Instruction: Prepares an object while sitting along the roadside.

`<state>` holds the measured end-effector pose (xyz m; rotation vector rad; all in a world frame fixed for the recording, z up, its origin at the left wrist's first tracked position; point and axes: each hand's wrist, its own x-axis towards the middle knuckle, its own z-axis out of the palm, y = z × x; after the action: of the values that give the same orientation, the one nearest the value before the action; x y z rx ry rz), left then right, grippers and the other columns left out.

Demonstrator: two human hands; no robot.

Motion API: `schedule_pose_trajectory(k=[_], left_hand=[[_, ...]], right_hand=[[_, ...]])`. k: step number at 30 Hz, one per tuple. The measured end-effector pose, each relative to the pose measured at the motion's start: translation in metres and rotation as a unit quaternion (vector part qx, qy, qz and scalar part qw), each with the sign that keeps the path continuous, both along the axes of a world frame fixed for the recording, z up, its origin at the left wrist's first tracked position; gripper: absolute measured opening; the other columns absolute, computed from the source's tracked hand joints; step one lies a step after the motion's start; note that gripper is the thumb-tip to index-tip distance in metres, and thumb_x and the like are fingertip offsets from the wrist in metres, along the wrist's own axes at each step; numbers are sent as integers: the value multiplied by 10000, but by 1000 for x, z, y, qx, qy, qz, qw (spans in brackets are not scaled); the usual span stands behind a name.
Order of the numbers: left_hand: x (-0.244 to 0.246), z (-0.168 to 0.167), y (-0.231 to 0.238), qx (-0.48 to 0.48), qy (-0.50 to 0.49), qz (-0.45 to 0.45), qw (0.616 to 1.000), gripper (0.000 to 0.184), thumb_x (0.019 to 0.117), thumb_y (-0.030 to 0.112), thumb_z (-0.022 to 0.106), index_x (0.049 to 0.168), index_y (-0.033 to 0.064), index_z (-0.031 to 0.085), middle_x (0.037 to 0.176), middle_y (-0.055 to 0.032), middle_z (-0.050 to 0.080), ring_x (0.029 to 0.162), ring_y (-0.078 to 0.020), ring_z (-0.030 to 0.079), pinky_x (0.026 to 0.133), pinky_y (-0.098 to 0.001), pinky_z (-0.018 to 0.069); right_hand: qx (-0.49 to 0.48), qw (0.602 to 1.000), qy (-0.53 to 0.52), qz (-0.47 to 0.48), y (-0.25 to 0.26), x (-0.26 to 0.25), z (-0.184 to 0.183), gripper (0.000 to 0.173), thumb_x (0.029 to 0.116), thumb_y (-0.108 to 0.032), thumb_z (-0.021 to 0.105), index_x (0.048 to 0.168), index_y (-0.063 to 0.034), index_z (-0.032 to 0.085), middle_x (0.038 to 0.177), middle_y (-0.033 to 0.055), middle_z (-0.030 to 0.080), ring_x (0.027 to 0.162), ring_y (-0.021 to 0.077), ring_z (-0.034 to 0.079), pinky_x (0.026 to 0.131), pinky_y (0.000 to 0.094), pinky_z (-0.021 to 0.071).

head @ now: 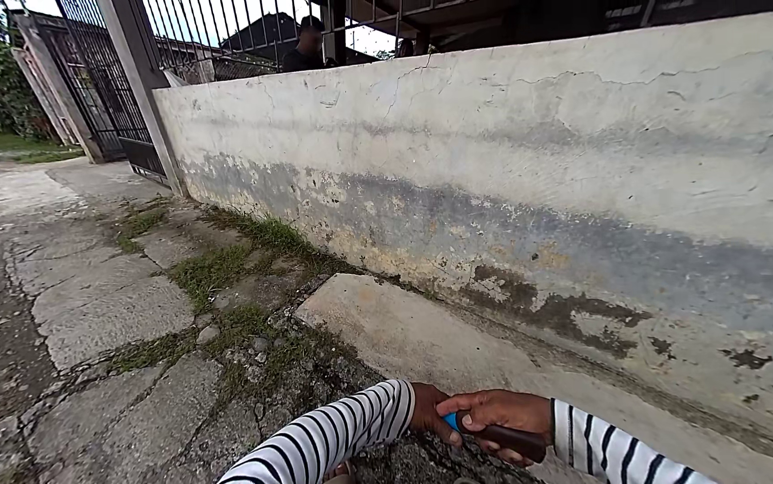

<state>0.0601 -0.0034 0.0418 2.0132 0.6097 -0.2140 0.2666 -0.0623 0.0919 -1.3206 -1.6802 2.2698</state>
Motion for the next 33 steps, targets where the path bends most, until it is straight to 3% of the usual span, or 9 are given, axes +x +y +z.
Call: schedule_pose_trajectory(k=[33], left_hand=[[-3, 1, -2, 2, -5, 2, 1000, 444, 981, 218, 737, 1278, -91, 623, 1175, -269, 681, 1096, -330, 659, 1025, -548, 481]], right_hand=[[4, 1000, -9, 2, 1, -2, 0, 491, 1023, -236, 435, 1512, -196, 426, 685, -9, 515, 462, 73, 477, 435, 217, 427]])
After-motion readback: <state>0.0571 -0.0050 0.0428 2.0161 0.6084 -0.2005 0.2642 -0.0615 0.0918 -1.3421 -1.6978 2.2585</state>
